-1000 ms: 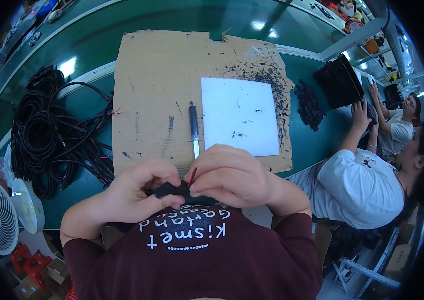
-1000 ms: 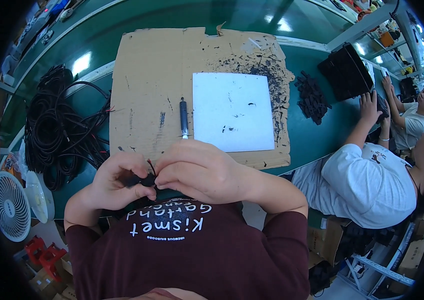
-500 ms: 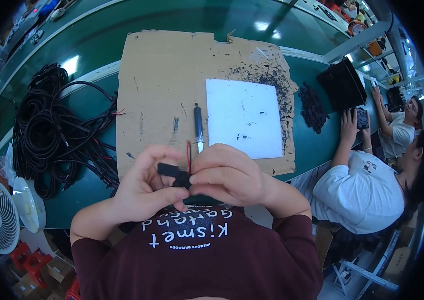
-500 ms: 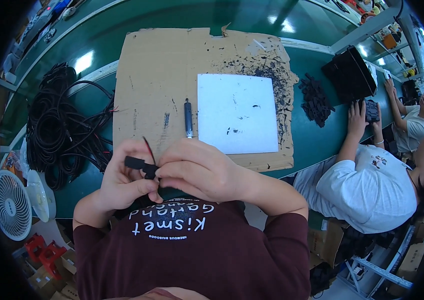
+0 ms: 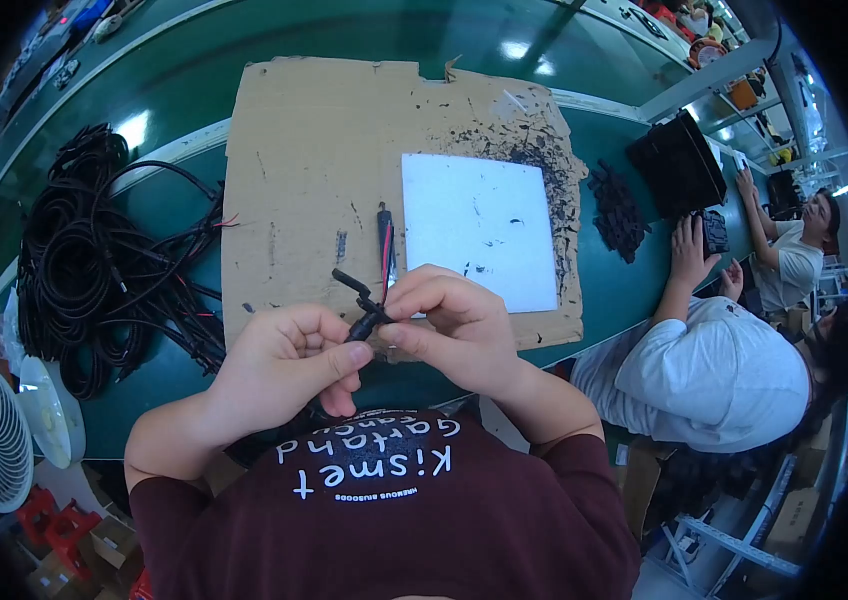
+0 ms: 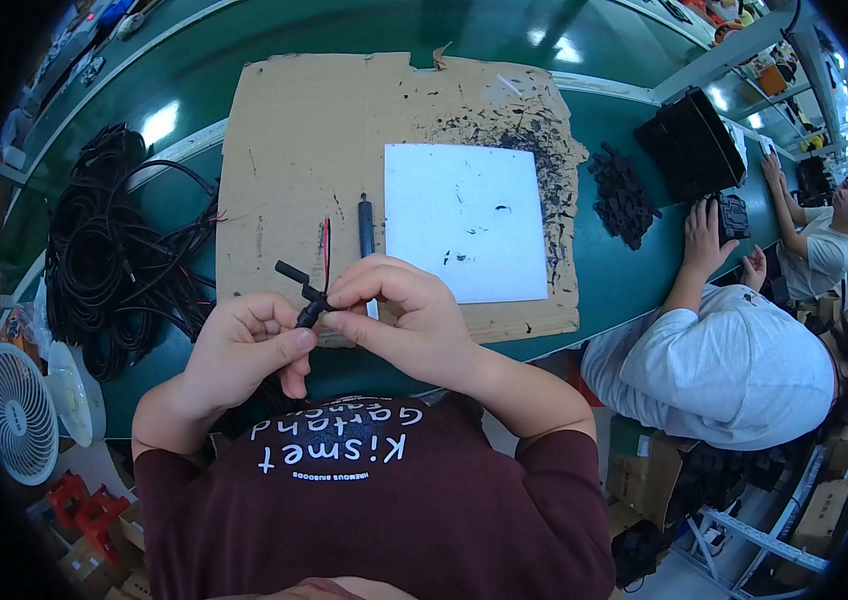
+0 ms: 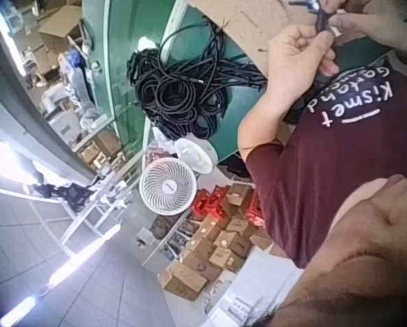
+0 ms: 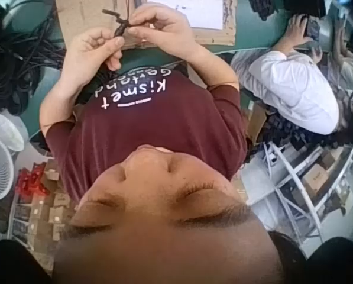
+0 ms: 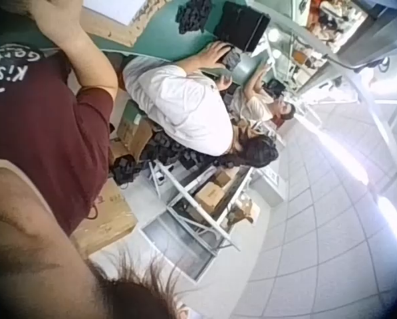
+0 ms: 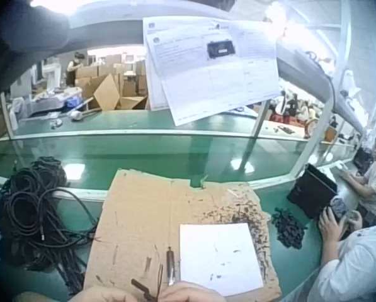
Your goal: The person applies sealant from a tube to wire connectors, then assembles the connectors into plastic housings by hand.
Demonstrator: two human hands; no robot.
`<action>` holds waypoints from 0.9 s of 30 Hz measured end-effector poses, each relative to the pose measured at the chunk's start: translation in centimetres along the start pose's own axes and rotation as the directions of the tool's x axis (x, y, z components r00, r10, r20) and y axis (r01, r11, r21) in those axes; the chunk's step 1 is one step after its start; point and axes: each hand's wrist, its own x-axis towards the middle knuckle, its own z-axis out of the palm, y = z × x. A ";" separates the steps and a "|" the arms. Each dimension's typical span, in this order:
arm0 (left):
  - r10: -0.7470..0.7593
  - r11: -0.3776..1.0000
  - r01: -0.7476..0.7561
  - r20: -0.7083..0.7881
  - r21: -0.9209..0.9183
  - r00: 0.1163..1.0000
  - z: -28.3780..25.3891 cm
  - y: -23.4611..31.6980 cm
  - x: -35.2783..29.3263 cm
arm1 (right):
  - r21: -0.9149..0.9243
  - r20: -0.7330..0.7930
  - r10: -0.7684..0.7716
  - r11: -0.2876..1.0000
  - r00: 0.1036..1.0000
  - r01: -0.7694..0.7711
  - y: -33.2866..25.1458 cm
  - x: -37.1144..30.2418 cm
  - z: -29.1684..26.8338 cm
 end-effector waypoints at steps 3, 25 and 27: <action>0.001 1.000 0.000 0.019 -0.014 1.000 0.0 0.1 0.1 | 0.162 -0.005 0.132 0.978 0.991 -0.130 -0.5 -0.2 0.2; 0.195 0.980 -0.172 0.317 -0.101 0.928 -1.1 -1.7 0.1 | -0.183 0.242 -0.306 0.918 0.921 0.352 -1.2 0.7 -1.1; 0.352 0.936 -0.347 0.245 -0.065 0.903 -0.5 -1.8 0.0 | -0.323 0.300 -0.425 0.797 0.854 0.510 -1.7 1.0 -1.2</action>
